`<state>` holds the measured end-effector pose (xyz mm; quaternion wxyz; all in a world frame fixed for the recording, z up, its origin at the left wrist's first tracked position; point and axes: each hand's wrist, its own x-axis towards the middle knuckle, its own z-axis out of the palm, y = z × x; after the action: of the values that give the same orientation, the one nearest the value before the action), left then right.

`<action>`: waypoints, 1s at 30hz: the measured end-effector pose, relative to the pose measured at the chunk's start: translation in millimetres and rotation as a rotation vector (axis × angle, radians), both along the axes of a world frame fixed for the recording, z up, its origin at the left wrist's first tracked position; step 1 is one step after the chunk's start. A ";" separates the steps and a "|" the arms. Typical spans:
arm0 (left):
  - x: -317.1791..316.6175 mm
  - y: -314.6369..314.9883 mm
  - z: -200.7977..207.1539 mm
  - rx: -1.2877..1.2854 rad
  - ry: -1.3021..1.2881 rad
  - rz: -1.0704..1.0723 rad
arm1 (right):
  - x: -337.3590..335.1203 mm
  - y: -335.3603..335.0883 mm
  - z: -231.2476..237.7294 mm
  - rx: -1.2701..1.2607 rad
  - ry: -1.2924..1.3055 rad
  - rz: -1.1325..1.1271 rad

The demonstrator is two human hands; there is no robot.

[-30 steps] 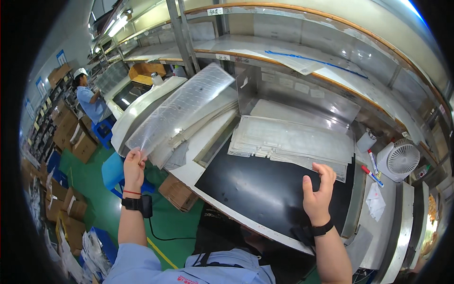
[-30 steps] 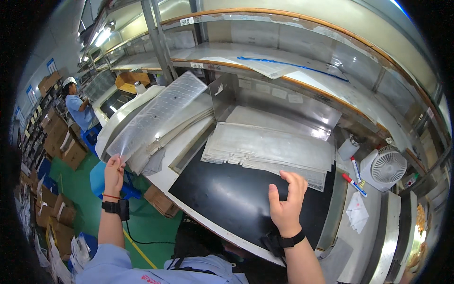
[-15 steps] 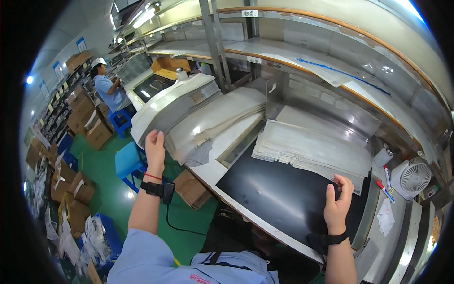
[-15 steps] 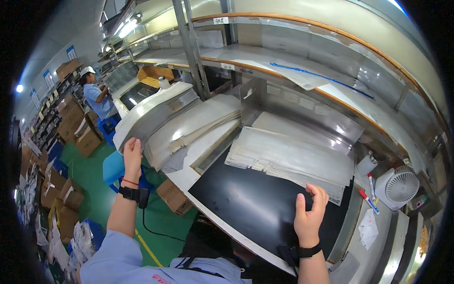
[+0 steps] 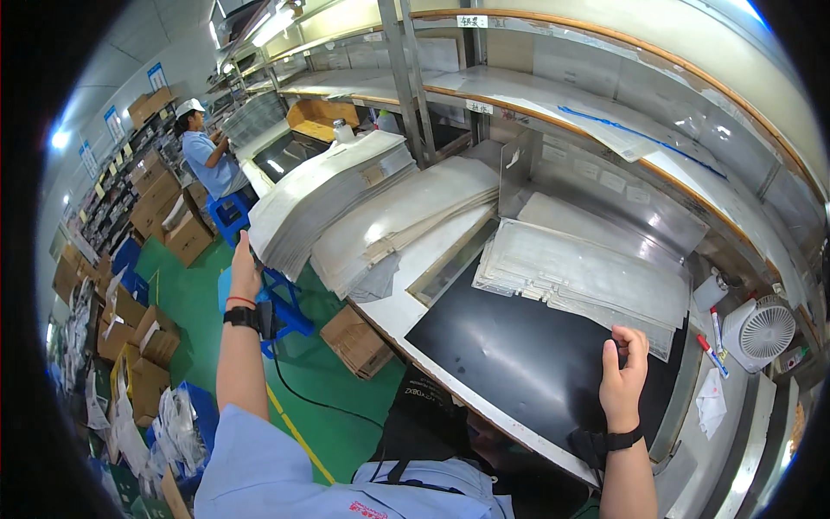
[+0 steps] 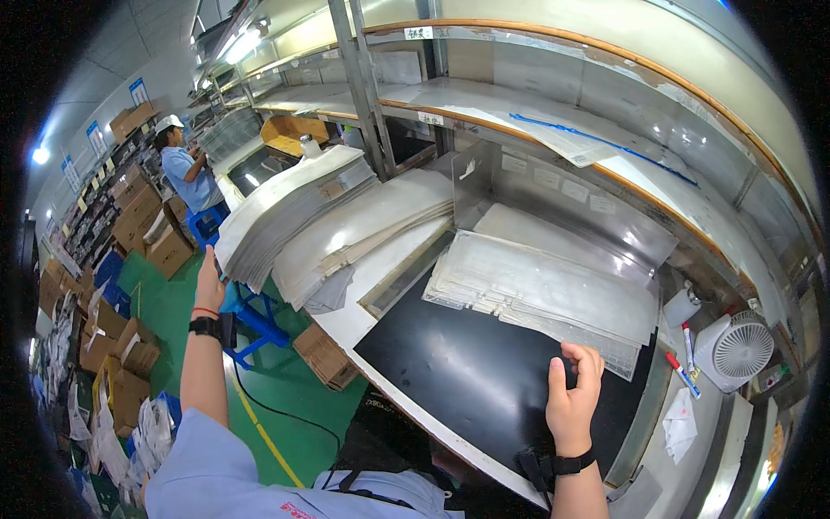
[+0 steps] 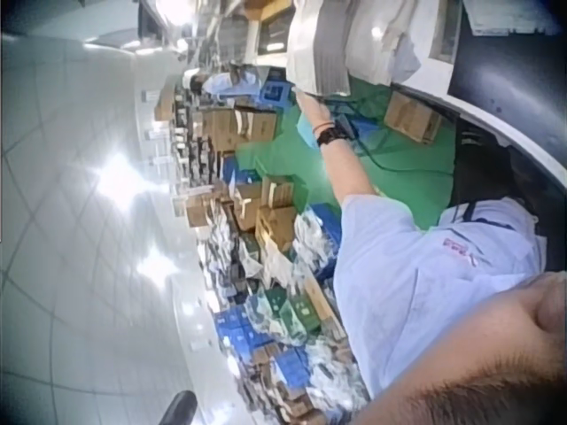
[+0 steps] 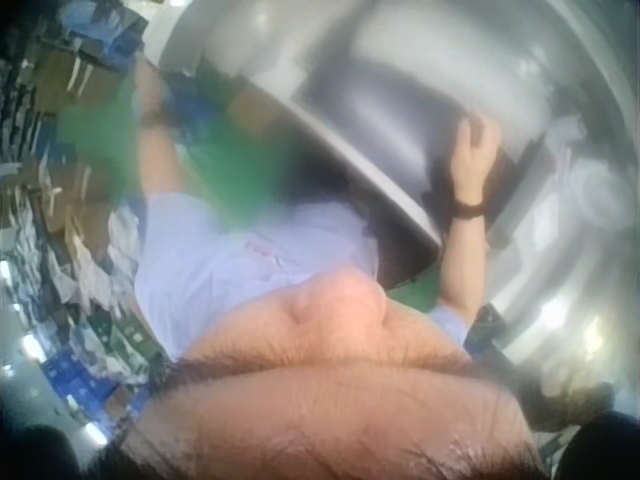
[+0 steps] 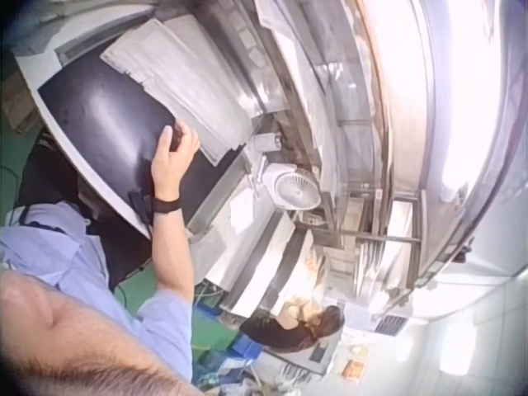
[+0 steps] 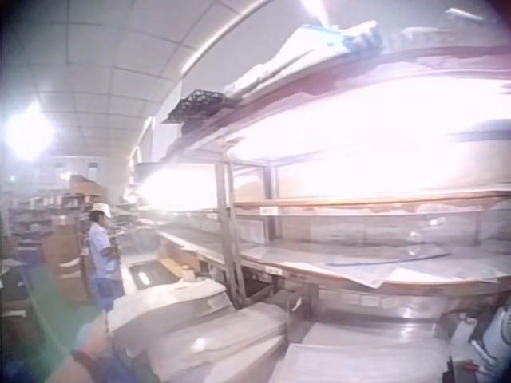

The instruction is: The recorder is inspecting, sorting, and stacking translucent plastic sheets, possibly keyboard membranes, at a factory workstation.

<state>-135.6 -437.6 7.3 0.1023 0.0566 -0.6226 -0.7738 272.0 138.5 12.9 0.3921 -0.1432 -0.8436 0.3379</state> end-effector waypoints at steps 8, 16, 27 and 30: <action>-59.9 1.4 47.1 -1.172 0.399 0.437 | -5.0 1.9 -4.8 -0.023 -0.001 0.010; -64.6 183.7 81.5 -1.537 0.841 0.074 | -7.1 4.2 -7.4 -0.100 -0.021 0.028; -114.5 251.7 91.2 -1.962 0.460 0.078 | -6.6 11.9 -3.2 -0.129 -0.037 0.009; -115.1 252.8 103.7 -1.936 0.390 -0.027 | -5.9 11.3 -1.4 -0.135 -0.070 0.018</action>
<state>-250.7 -184.9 110.9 0.1966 -0.1871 -0.9597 0.0728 266.1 149.8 11.5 0.3490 -0.1732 -0.8333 0.3921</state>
